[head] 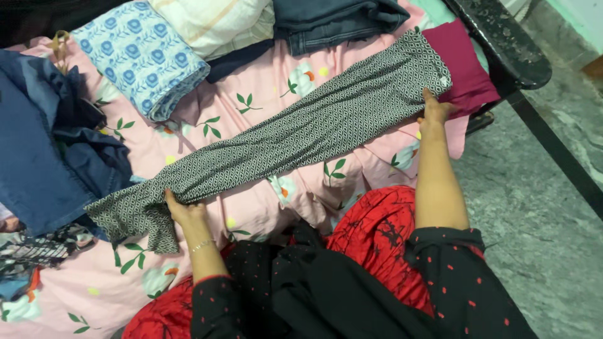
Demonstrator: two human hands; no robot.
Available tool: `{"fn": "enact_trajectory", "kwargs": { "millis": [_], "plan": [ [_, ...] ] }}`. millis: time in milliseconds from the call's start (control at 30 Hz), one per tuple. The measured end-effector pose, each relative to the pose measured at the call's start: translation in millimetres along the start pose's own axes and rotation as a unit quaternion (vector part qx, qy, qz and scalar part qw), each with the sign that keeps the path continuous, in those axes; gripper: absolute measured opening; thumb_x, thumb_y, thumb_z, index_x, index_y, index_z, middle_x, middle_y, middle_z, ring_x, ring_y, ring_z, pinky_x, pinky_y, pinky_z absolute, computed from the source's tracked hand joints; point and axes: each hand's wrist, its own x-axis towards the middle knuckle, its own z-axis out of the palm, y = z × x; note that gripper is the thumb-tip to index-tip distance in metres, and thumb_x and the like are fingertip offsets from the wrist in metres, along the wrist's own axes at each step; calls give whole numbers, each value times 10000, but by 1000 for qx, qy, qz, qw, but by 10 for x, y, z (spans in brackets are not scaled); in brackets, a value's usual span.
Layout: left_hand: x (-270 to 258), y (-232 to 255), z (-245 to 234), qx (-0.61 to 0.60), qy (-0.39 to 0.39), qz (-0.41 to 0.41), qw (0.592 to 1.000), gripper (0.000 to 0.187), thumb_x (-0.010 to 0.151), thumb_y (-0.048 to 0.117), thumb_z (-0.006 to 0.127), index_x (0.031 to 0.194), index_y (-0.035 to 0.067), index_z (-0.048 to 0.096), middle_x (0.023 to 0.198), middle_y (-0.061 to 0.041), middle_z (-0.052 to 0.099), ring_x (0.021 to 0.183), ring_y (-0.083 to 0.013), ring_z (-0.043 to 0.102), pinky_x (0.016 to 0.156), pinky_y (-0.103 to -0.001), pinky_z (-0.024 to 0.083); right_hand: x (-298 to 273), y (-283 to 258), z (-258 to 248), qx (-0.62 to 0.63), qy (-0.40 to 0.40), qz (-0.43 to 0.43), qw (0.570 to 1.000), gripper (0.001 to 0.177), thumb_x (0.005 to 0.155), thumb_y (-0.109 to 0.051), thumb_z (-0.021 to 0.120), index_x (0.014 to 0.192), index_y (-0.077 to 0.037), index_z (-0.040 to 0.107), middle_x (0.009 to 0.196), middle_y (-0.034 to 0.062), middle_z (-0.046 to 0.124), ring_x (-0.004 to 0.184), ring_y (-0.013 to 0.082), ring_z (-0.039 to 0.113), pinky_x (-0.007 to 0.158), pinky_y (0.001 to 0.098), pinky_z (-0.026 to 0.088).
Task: The person folds a patterned garment by hand on a bed, smoothing the fabric and tucking the ends to create a compact bundle.
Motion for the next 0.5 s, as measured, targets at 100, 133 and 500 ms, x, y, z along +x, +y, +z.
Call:
{"fn": "enact_trajectory", "kwargs": {
  "millis": [100, 133, 500],
  "plan": [
    [106, 188, 13, 37, -34, 8, 999, 356, 838, 152, 749, 1179, 63, 696, 1210, -99, 721, 1109, -316, 689, 999, -547, 580, -32, -52, 126, -2, -13, -72, 997, 356, 812, 2, 747, 1067, -103, 522, 1032, 54, 471, 931, 218, 427, 804, 368, 362],
    [101, 240, -24, 35, -34, 10, 999, 356, 838, 152, 749, 1179, 63, 696, 1210, -99, 721, 1109, -316, 689, 999, -547, 580, -52, -84, 145, -8, -16, -101, 995, 382, 814, 17, 745, 1105, -99, 525, 1077, 60, 477, 979, 224, 434, 843, 373, 368],
    [-714, 1440, -317, 22, -43, 295, 954, 142, 823, -3, 747, 932, -55, 670, 1028, -188, 702, 963, -333, 699, 940, -498, 597, 204, -1411, 8, -81, -42, -500, 861, 698, 863, 175, 728, 1496, -53, 540, 1550, 124, 538, 1480, 294, 498, 1262, 419, 383]
  ]
}}
